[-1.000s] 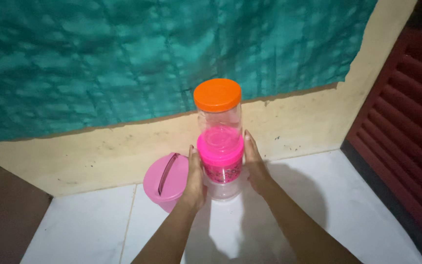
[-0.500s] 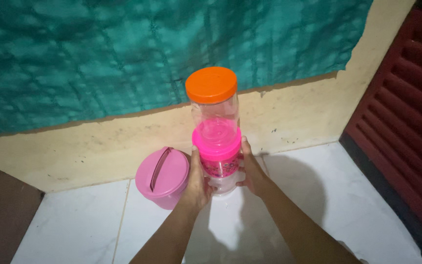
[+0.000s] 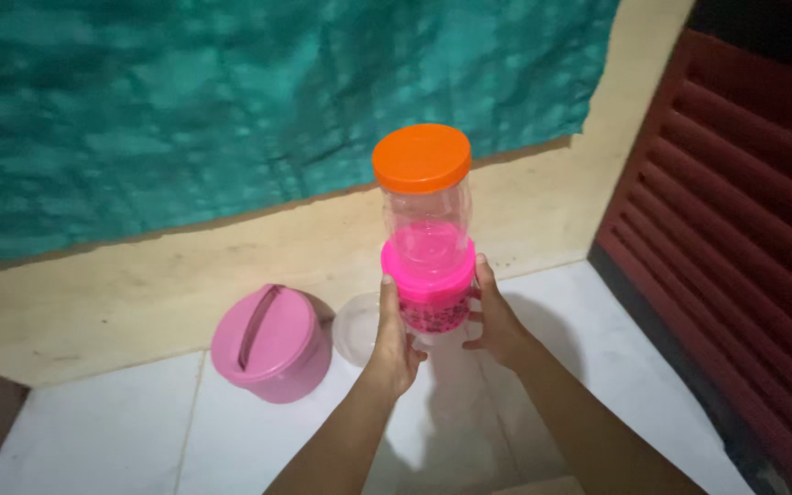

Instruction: The person picks up various plastic containers and jars from the floor and stacks them on a wooden table. They handle rectangular containers with colored lids and cylindrical jars, arranging them into neat stacks.

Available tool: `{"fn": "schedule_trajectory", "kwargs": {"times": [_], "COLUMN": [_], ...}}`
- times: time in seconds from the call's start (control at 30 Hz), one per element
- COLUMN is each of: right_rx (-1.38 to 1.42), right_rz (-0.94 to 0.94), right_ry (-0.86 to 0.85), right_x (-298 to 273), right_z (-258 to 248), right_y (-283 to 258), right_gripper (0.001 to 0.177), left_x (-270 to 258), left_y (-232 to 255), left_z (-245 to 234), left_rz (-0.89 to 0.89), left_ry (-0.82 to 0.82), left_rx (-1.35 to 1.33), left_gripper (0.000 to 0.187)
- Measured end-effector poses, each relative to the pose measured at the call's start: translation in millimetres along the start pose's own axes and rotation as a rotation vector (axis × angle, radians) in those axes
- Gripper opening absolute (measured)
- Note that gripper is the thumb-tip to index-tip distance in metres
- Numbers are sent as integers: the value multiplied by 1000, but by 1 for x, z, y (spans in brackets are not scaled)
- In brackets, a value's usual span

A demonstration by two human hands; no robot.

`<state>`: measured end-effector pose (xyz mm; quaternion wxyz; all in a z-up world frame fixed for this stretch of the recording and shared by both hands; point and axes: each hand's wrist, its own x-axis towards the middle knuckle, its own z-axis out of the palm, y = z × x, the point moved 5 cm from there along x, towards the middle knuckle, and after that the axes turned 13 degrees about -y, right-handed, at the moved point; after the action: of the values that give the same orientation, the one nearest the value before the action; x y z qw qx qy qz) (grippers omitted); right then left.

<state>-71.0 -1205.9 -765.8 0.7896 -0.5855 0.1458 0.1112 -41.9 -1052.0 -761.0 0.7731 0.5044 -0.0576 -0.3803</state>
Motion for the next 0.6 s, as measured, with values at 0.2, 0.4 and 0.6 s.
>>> {"fn": "schedule_trajectory", "kwargs": {"times": [0.2,0.4,0.6], "right_rx": [37,63,122], "right_rz": [-14,5,4], "right_ry": [38,59,61], "right_x": [-9,-12,-15], "right_z": [-42,-67,-73], "right_y": [14,33,45], "right_gripper": [112,109,100], "left_x": [16,27,23], "left_y": [-28,-58,-70], "left_z": [21,24,26], "left_rz": [-45,-89,-67], "left_ry": [-35,11,-19], "left_rx": [38,-3,46], "left_gripper": [115,113,111]}}
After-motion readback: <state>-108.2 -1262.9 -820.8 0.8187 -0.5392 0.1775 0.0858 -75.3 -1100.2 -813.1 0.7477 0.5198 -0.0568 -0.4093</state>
